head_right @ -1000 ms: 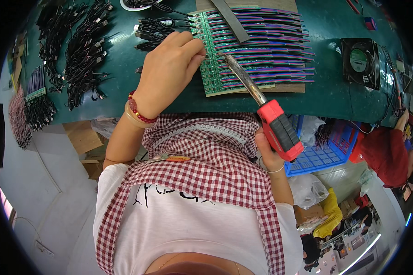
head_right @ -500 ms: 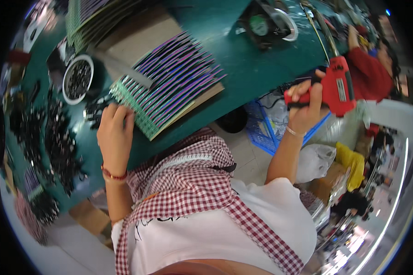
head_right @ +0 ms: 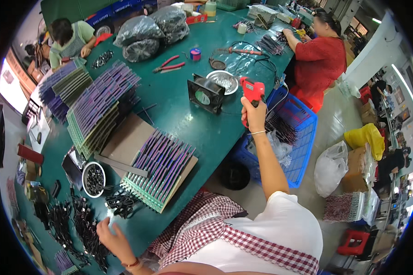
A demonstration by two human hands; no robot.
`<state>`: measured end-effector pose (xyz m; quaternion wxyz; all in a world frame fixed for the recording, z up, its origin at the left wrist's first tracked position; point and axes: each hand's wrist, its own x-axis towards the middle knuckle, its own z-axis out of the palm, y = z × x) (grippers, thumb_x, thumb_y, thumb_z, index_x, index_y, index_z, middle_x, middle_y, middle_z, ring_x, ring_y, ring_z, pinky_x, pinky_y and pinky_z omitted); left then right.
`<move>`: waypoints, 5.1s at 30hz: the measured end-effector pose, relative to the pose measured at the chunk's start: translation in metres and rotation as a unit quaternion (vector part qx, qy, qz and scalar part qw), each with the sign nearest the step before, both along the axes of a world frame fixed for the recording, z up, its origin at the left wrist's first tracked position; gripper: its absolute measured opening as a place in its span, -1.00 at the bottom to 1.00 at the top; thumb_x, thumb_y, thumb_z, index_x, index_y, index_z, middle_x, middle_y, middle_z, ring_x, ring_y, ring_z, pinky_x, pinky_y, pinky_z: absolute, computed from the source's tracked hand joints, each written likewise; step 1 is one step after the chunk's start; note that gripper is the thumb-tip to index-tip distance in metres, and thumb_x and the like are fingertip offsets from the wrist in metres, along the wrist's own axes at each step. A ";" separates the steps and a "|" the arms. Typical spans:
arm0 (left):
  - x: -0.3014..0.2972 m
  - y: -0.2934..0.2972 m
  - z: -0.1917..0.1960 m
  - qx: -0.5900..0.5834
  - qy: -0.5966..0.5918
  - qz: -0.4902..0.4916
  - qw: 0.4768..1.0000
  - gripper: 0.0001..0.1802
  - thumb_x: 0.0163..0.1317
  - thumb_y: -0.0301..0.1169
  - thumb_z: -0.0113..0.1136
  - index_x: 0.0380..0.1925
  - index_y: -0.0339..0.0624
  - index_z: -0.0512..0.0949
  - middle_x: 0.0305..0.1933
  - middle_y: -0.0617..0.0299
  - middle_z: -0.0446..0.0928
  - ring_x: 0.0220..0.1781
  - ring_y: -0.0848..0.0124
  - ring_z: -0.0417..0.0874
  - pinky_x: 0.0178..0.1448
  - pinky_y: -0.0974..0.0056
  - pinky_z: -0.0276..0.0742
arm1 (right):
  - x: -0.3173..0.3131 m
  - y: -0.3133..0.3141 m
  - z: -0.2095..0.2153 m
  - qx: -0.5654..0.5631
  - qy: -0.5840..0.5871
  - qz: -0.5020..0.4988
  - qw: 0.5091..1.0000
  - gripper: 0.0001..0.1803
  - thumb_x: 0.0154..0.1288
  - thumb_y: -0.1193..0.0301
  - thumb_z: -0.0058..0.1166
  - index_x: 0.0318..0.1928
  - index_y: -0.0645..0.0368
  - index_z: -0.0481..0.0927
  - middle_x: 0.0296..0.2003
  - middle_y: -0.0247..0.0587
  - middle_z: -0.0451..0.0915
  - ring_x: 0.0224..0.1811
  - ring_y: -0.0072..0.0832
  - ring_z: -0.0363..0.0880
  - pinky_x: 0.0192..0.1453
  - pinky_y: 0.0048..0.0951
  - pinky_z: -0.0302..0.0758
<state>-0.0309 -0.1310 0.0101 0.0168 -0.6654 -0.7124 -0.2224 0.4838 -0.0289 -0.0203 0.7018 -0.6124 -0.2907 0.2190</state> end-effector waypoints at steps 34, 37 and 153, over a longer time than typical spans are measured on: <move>0.095 -0.010 0.005 -0.032 -0.536 -0.182 0.824 -0.93 0.26 -0.52 0.08 -0.33 -0.31 0.52 -0.56 0.30 0.48 -0.61 0.61 0.43 -0.49 0.47 0.35 | -0.197 -0.097 0.059 0.063 0.149 0.335 0.928 -0.46 0.15 0.62 0.14 0.15 0.23 0.30 -0.34 -0.19 0.53 -0.39 -0.44 0.56 -0.24 -0.42 0.53; 0.113 -0.006 0.025 -0.035 -0.449 -0.200 0.870 -0.91 0.19 -0.53 0.16 -0.37 -0.36 0.51 -0.59 0.17 0.51 -0.55 0.56 0.51 -0.41 0.41 0.44 | -0.236 -0.092 0.063 0.017 0.164 0.438 0.884 -0.45 0.16 0.65 0.15 0.16 0.29 0.28 -0.21 -0.14 0.60 -0.07 -0.37 0.59 0.00 -0.35 0.52; 0.101 0.022 -0.008 0.048 -0.165 -0.224 0.959 -0.82 -0.05 -0.54 0.24 -0.45 -0.19 0.43 -0.39 0.19 0.37 -0.33 0.24 0.45 -0.27 0.21 0.37 | -0.255 -0.072 0.022 -0.105 -0.031 0.413 0.904 -0.77 0.13 0.60 0.23 -0.17 0.27 0.58 -0.30 -0.34 0.63 -0.25 -0.62 0.57 -0.14 -0.54 0.48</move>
